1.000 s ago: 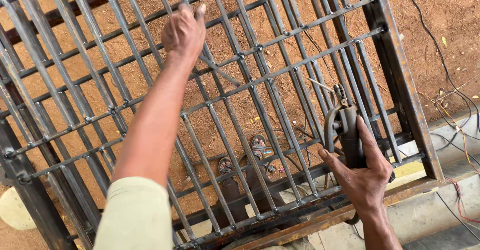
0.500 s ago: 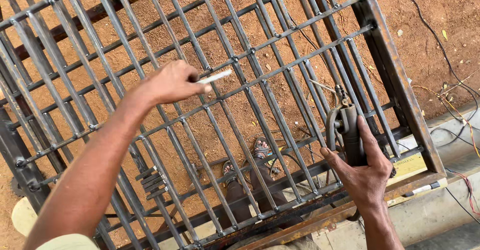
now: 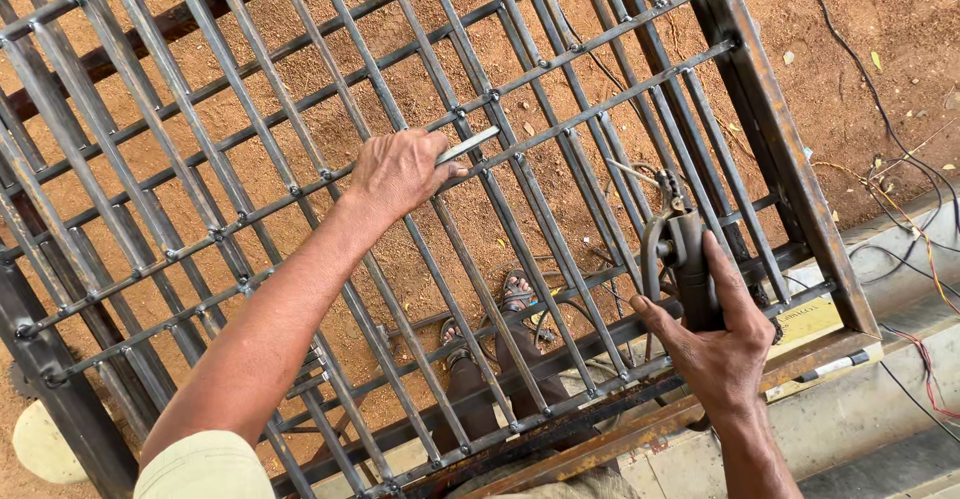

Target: The person welds the joints of a rectangular metal grid frame using an electrode welder, occasionally clearing debris by hand and moving the frame on the ground.

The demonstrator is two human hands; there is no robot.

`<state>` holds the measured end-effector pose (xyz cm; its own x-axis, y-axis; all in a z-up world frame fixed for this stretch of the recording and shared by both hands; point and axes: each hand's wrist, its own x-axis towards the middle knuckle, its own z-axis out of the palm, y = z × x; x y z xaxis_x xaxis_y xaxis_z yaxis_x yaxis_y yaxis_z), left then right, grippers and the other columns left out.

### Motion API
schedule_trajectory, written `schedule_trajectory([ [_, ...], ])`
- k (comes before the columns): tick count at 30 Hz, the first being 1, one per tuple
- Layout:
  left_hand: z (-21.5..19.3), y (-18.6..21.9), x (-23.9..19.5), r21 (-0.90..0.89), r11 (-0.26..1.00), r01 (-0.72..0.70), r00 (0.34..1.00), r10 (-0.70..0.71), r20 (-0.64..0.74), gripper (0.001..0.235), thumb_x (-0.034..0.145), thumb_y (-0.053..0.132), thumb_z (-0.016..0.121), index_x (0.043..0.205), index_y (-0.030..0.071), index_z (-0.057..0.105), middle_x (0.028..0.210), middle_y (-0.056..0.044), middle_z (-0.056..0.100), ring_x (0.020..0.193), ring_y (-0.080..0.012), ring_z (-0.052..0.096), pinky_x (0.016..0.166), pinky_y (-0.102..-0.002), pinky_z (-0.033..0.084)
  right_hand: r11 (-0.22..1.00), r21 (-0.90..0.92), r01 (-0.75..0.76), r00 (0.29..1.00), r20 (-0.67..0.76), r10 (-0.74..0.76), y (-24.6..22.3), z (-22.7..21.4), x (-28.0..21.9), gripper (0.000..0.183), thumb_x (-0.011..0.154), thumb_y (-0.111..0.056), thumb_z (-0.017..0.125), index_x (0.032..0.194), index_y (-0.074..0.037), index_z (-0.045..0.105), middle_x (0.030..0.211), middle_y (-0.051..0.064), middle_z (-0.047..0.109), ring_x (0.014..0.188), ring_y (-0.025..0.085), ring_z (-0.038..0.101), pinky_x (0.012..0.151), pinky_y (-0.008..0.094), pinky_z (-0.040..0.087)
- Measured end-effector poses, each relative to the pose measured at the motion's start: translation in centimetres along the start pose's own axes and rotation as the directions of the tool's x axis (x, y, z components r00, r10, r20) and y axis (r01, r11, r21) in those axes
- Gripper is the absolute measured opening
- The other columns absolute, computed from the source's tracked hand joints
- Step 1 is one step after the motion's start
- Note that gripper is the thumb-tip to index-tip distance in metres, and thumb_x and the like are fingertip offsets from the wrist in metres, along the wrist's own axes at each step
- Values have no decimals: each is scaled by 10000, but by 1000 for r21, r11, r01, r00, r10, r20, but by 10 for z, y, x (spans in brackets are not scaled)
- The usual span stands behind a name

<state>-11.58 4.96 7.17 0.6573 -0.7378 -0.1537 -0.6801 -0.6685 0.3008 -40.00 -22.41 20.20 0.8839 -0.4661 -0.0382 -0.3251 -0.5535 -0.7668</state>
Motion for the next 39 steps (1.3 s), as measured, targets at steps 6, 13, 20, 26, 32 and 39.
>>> schedule_trajectory([
  [6,-3,4,5,165,985,-53,999,51,16,540,908,601,629,839,66,658,582,-9,547,465,-89,545,382,-291,513,994,-28,-104,994,12,104,1,4,-2,920,720,-180,911,1531,-33,503,1276,182,698,929,179,711,705,289,650],
  [13,-18,10,16,84,993,84,918,-110,381,735,1134,574,245,677,112,587,536,27,462,421,-115,441,382,-359,484,999,-22,-40,999,28,40,2,7,-2,918,734,-177,907,1535,-10,490,1338,188,675,1005,160,701,743,270,638],
  [20,-20,12,13,79,997,-16,965,-6,264,603,1132,399,311,702,84,592,510,-8,529,405,-143,557,371,-384,522,1000,-1,-11,1000,27,11,3,9,-1,905,747,-182,904,1535,-11,495,1382,189,661,1081,157,689,795,265,628],
  [26,-31,18,20,82,993,89,912,-114,394,619,1123,421,309,747,70,652,531,-49,565,465,-185,623,441,-428,552,997,-31,-68,997,32,69,3,7,1,923,723,-185,911,1532,-19,500,1320,171,688,952,133,697,717,254,628],
  [32,-22,16,13,54,991,123,904,-134,405,592,1116,400,338,764,56,668,542,-54,575,445,-178,589,437,-416,555,997,-12,-72,997,23,72,6,6,1,913,741,-184,905,1541,-23,496,1284,168,697,930,132,707,695,259,638],
  [39,-25,27,7,-52,964,260,889,-218,402,494,1093,360,404,813,62,682,567,-39,569,425,-146,491,419,-373,485,996,10,-90,995,41,90,8,7,4,918,723,-167,908,1533,-34,497,1241,154,717,853,96,701,664,236,640],
])
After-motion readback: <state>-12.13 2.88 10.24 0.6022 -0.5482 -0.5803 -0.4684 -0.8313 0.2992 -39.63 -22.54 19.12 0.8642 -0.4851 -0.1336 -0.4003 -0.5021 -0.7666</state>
